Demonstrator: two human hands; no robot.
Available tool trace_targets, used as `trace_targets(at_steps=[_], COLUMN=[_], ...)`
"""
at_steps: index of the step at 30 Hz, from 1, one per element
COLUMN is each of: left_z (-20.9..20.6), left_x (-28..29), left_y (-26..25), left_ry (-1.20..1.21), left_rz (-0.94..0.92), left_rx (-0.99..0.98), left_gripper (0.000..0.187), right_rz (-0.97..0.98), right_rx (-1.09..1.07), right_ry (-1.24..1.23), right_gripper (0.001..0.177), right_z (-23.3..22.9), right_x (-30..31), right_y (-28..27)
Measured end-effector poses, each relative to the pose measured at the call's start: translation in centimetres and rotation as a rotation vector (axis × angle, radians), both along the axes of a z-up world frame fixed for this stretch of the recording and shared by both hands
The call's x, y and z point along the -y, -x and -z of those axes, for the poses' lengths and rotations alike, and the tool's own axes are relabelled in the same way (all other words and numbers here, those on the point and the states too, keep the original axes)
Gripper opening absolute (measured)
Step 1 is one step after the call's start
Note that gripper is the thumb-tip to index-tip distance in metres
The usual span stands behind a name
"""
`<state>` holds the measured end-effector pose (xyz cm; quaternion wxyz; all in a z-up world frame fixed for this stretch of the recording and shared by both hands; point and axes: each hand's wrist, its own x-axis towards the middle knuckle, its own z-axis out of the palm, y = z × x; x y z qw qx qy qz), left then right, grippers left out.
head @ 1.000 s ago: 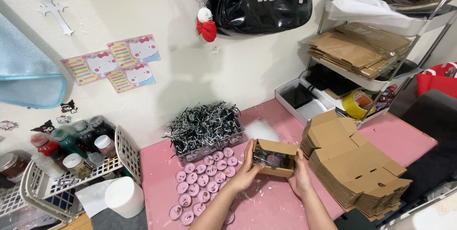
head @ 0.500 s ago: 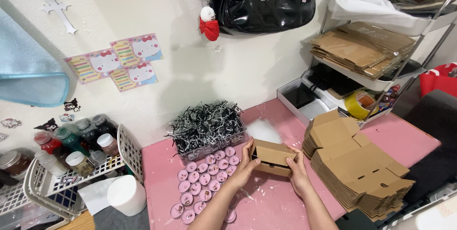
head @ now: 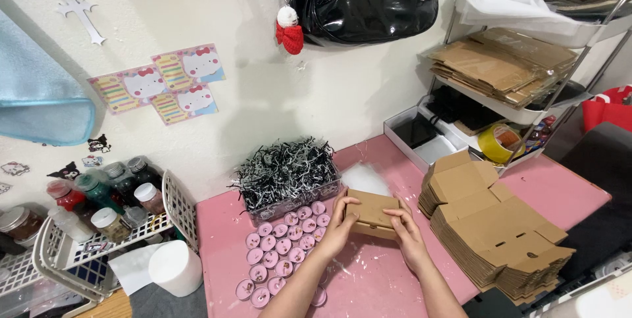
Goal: Assembling small cardboard boxes, adding shredded paper filler, and packing pink circular products into them.
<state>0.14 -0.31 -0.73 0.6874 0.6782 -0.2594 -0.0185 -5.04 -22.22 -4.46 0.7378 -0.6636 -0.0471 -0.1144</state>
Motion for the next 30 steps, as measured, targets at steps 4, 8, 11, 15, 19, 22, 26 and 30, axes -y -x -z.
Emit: trace_targets(at_steps=[4, 8, 11, 15, 19, 22, 26, 30], left_z=[0.0, 0.8, -0.4, -6.9, 1.6, 2.9, 0.7, 4.2], left_x=[0.6, 1.6, 1.7, 0.9, 4.5, 7.3, 8.7, 9.2], left_y=[0.5, 1.0, 1.5, 2.0, -8.2, -12.1, -13.4, -16.3], left_ry=[-0.029, -0.035, -0.129, -0.217, -0.129, -0.399, -0.865, -1.089], left_rz=[0.005, -0.053, -0.099, -0.03, -0.095, -0.047, -0.115, -0.142], left_rx=[0.091, 0.114, 0.159, -0.376, -0.288, -0.041, 0.341, 0.272], left_gripper=[0.032, 0.034, 0.034, 0.043, 0.045, 0.049, 0.07, 0.1], right_rz=[0.045, 0.184, 0.223, 0.32, 0.367, 0.42, 0.493, 0.526], right_rx=[0.071, -0.084, -0.126, -0.081, 0.024, 0.039, -0.008, -0.02], right_ry=[0.002, -0.171, -0.178, -0.255, -0.3, -0.269, -0.214, -0.279], right_gripper=[0.036, 0.053, 0.055, 0.059, 0.059, 0.065, 0.069, 0.066], right_z=[-2.0, -2.6, -4.1, -4.1, -7.8, -11.6, -11.3, -7.5], right_x=[-0.9, -1.7, -2.2, -1.2, -0.6, -0.2, 0.8, 2.3], right_y=[0.8, 0.7, 1.2, 0.8, -1.5, -4.7, -10.1, -15.3])
